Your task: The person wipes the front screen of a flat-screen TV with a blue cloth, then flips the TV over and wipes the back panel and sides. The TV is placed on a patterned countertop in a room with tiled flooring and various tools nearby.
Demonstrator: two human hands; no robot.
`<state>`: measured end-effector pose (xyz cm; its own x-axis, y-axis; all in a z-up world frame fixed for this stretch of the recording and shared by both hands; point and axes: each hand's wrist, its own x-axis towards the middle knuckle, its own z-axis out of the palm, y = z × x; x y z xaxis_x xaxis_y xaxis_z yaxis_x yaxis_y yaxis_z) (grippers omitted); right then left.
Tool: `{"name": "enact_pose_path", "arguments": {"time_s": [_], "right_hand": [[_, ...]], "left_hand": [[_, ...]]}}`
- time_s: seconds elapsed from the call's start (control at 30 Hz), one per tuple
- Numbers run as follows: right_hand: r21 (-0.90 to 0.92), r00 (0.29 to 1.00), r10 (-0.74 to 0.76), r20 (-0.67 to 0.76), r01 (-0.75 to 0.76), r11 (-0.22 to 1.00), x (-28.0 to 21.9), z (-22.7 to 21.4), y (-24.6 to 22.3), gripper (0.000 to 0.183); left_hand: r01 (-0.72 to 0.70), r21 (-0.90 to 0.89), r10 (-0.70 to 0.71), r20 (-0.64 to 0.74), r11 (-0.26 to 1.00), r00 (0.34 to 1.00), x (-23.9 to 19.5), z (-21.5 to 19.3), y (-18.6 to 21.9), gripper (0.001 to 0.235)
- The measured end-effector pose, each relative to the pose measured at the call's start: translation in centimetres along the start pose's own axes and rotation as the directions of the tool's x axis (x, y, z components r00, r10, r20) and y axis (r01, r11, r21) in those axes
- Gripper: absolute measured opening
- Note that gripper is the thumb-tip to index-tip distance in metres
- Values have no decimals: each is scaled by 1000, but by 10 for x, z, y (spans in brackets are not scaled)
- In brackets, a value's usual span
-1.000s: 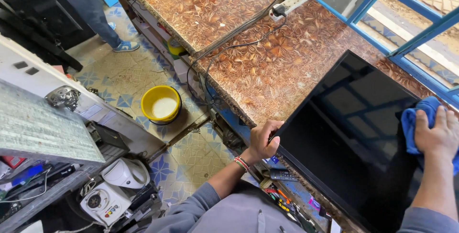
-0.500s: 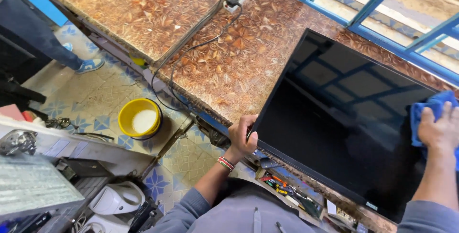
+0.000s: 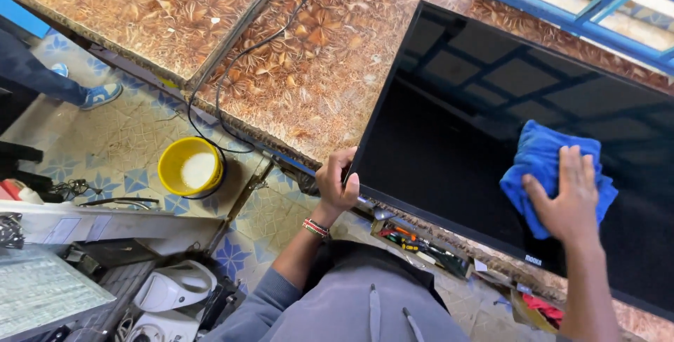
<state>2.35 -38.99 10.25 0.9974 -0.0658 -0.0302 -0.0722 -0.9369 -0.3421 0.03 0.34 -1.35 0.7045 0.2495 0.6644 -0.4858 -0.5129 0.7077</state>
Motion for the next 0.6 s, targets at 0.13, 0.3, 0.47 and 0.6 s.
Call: {"name": "enact_pose_path", "arguments": {"time_s": [0.13, 0.3, 0.47, 0.6], "right_hand": [[-28, 988, 131, 84, -129, 991, 30, -2, -12, 89], [-158, 899, -417, -134, 395, 905, 17, 51, -47, 84], [-118, 828, -550, -113, 538, 834, -38, 93, -118, 77], [-84, 729, -678, -90, 673, 735, -66, 118, -178, 83]], "left_hand": [[11, 21, -11, 7, 1000, 1000, -2, -1, -1, 46], [-60, -17, 58, -126, 998, 990, -8, 13, -24, 51], [-36, -6, 36, -72, 999, 997, -4, -1, -16, 52], [66, -89, -74, -87, 994, 993, -21, 5, -36, 66]]}}
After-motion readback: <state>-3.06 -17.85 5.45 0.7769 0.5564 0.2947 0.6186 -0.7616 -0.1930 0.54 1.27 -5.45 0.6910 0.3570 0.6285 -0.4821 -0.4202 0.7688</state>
